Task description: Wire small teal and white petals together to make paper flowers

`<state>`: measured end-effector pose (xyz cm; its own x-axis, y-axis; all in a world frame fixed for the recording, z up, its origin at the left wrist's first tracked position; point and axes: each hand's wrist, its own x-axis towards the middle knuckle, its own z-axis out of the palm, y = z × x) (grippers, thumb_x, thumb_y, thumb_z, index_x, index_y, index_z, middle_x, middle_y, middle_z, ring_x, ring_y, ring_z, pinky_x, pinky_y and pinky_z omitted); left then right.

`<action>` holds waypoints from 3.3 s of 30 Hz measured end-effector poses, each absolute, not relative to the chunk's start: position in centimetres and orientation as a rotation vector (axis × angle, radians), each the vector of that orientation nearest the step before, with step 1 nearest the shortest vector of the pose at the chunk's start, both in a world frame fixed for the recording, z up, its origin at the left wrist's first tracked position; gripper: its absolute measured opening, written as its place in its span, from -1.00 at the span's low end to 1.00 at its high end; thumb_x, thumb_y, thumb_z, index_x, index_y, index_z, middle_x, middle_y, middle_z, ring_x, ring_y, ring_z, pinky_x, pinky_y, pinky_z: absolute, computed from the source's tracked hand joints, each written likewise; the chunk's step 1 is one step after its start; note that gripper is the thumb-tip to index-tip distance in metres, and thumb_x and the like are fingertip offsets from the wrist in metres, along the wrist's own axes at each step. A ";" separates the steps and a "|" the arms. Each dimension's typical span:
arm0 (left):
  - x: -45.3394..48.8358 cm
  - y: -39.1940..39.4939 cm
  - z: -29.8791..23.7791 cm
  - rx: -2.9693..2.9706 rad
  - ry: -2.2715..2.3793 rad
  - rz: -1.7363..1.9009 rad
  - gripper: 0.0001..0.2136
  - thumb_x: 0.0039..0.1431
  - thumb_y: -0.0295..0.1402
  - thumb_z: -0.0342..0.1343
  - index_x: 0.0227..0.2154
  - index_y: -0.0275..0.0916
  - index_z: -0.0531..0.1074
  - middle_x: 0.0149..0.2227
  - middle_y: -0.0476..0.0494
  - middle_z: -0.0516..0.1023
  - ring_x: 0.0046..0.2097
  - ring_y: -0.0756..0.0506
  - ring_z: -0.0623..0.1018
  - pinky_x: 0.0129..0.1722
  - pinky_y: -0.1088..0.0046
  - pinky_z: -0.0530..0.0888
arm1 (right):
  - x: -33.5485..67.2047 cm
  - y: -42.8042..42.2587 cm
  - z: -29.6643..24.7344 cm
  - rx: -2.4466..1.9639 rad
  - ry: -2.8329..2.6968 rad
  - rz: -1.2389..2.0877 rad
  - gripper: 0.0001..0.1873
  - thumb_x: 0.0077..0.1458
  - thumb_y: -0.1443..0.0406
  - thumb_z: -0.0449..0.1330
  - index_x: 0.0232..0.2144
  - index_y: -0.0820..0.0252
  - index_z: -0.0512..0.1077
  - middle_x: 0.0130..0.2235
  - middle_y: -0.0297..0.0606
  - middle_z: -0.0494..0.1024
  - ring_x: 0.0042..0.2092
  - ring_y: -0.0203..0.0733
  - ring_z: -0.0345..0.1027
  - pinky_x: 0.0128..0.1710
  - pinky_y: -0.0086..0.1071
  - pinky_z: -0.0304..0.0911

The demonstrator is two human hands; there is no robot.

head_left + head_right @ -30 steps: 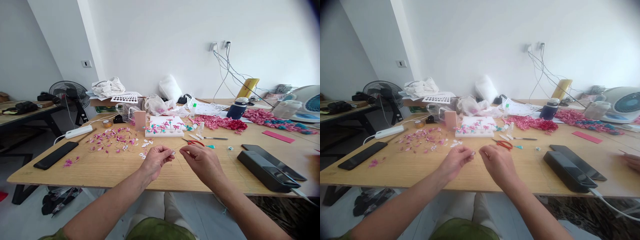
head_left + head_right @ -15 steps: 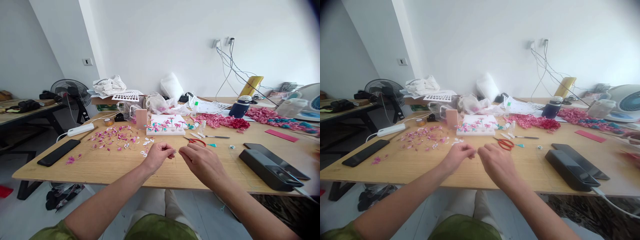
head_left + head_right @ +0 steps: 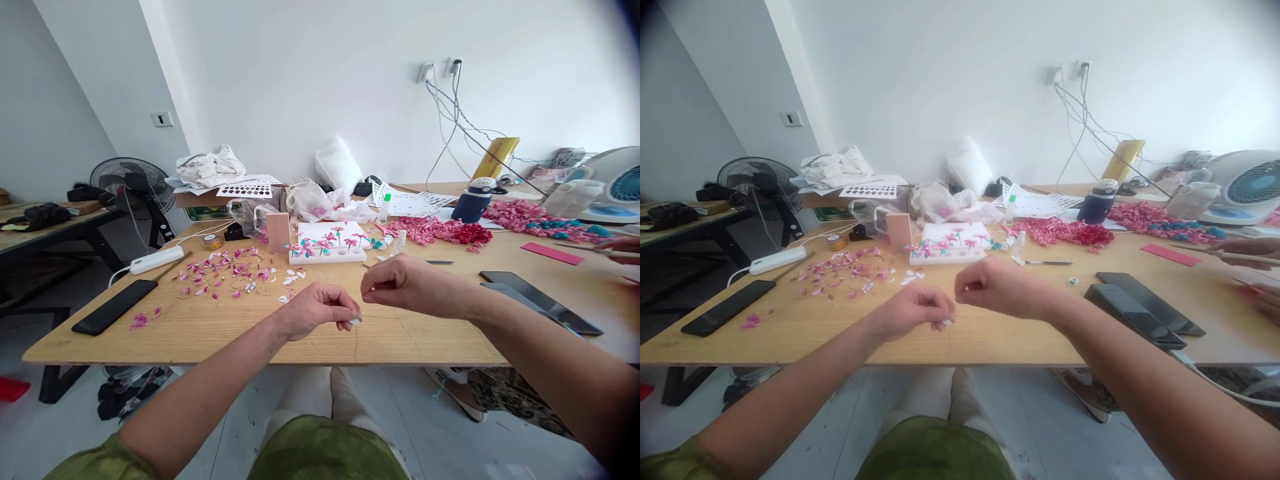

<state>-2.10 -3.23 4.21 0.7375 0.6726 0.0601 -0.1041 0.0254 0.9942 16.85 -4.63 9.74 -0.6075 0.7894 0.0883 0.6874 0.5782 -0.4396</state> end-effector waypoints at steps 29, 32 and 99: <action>-0.3 -3.0 2.9 1.315 0.817 1.241 -0.87 -0.13 -0.37 0.11 -0.67 -0.30 0.37 -0.63 0.00 0.35 -0.53 0.07 0.30 -0.47 0.54 0.26 | 13.9 -5.4 3.3 -1.465 -1.766 0.490 -0.80 -0.01 0.17 0.04 -0.45 0.19 0.33 -0.74 -0.51 0.08 -0.67 -0.39 -0.03 -0.68 -0.50 -0.16; -0.2 -3.1 2.8 1.332 0.824 1.241 -0.88 -0.12 -0.38 0.10 -0.66 -0.30 0.37 -0.62 0.01 0.34 -0.53 0.07 0.28 -0.48 0.54 0.24 | 13.6 -4.8 2.6 -1.401 -1.604 0.695 -0.74 -0.06 0.11 0.07 -0.47 0.20 0.32 -0.73 -0.53 0.01 -0.67 -0.42 -0.14 -0.69 -0.50 -0.24; -1.4 -1.9 1.9 1.015 0.678 1.163 -0.88 -0.18 -0.39 0.20 -0.63 -0.33 0.38 -0.57 0.01 0.39 -0.47 0.10 0.34 -0.40 0.58 0.25 | 14.3 -4.8 2.5 -1.328 -2.162 0.109 -0.77 0.08 0.32 -0.07 -0.50 0.22 0.33 -0.57 -0.33 0.34 -0.50 -0.31 0.16 -0.51 -0.46 -0.01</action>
